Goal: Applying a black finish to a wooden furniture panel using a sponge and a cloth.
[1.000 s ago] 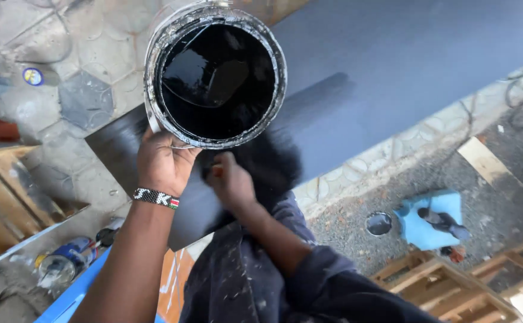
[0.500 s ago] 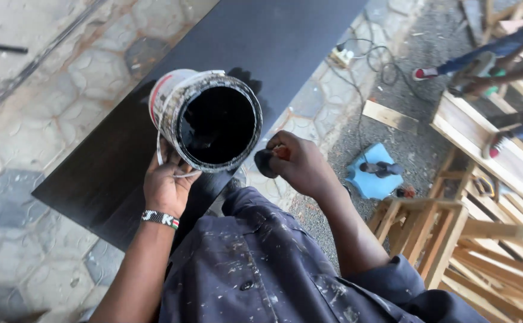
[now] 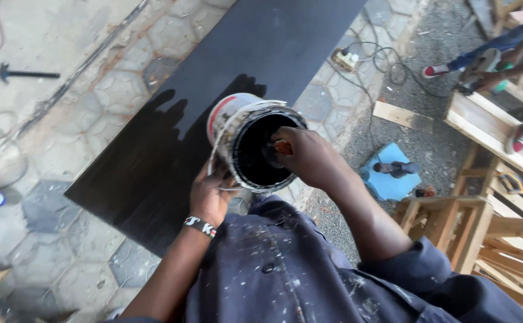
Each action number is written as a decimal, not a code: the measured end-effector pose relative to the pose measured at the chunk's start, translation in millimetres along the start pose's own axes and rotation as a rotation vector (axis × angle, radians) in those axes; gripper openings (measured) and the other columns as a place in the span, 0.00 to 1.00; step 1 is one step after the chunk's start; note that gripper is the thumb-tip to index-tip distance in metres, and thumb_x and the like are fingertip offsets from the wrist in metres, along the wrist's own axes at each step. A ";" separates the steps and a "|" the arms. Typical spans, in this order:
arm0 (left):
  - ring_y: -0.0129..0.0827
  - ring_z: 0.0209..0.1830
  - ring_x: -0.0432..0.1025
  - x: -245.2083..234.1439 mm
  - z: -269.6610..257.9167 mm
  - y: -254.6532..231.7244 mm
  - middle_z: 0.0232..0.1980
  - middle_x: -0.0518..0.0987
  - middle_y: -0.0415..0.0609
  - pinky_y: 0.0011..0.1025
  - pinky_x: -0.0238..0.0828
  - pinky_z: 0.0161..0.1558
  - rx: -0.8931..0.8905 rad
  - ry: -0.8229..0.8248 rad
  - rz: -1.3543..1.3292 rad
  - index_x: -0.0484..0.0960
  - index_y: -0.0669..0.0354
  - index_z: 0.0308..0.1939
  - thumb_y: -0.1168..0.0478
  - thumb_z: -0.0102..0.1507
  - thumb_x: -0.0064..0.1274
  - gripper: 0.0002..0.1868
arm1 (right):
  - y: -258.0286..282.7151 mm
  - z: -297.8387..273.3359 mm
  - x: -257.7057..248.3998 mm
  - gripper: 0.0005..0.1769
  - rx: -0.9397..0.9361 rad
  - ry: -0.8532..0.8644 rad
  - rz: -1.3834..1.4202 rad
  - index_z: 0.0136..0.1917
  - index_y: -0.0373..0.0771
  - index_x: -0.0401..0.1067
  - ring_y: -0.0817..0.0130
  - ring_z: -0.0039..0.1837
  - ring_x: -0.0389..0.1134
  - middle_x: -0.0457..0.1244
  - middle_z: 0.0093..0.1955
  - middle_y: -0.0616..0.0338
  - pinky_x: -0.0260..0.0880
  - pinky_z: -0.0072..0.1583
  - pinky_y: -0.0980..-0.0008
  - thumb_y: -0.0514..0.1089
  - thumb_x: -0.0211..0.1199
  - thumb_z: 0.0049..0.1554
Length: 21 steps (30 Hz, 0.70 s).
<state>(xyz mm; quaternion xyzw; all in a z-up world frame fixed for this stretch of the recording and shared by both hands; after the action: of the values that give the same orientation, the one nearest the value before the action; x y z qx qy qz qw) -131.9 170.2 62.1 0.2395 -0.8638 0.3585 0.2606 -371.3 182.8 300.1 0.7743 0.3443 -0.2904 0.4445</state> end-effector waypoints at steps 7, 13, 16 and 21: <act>0.56 0.48 0.90 22.4 -7.5 5.3 0.60 0.87 0.55 0.58 0.99 0.42 -0.041 0.074 -0.023 0.84 0.41 0.82 0.79 0.73 0.43 0.38 | -76.9 90.3 70.8 0.21 -0.125 -0.025 -0.169 0.70 0.38 0.85 0.25 0.63 0.79 0.77 0.58 0.32 0.83 0.63 0.31 0.46 0.68 0.67; 0.53 0.50 0.91 30.2 -16.5 12.4 0.62 0.88 0.54 0.54 0.99 0.43 -0.046 0.098 -0.001 0.80 0.40 0.86 0.80 0.71 0.40 0.43 | -120.2 142.6 113.5 0.26 -0.159 0.084 -0.425 0.78 0.24 0.79 0.28 0.72 0.78 0.75 0.69 0.29 0.80 0.74 0.34 0.37 0.63 0.70; 0.53 0.56 0.91 37.2 -21.2 12.8 0.68 0.88 0.55 0.50 0.99 0.43 -0.055 0.131 0.000 0.79 0.35 0.87 0.84 0.64 0.39 0.52 | -120.6 135.1 111.8 0.26 -0.146 0.108 -0.463 0.76 0.23 0.80 0.30 0.74 0.77 0.76 0.69 0.28 0.79 0.75 0.36 0.40 0.63 0.70; 0.55 0.59 0.90 50.3 -31.9 11.6 0.75 0.86 0.58 0.45 0.98 0.41 -0.050 0.146 -0.006 0.77 0.37 0.89 0.84 0.62 0.37 0.54 | -187.9 167.0 144.0 0.23 -0.469 -0.038 -0.569 0.70 0.26 0.82 0.31 0.65 0.78 0.75 0.61 0.32 0.79 0.67 0.36 0.40 0.60 0.68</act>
<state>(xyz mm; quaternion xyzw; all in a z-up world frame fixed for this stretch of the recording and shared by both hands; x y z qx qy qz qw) -167.7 189.8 107.0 0.2085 -0.8506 0.3523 0.3300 -458.4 143.1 26.7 0.5191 0.5947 -0.3301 0.5175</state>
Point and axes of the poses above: each hand's wrist, its own z-axis towards the middle knuckle, its own x-axis out of the palm, y = z × x, the point moved 1 cm from there along z, towards the middle knuckle
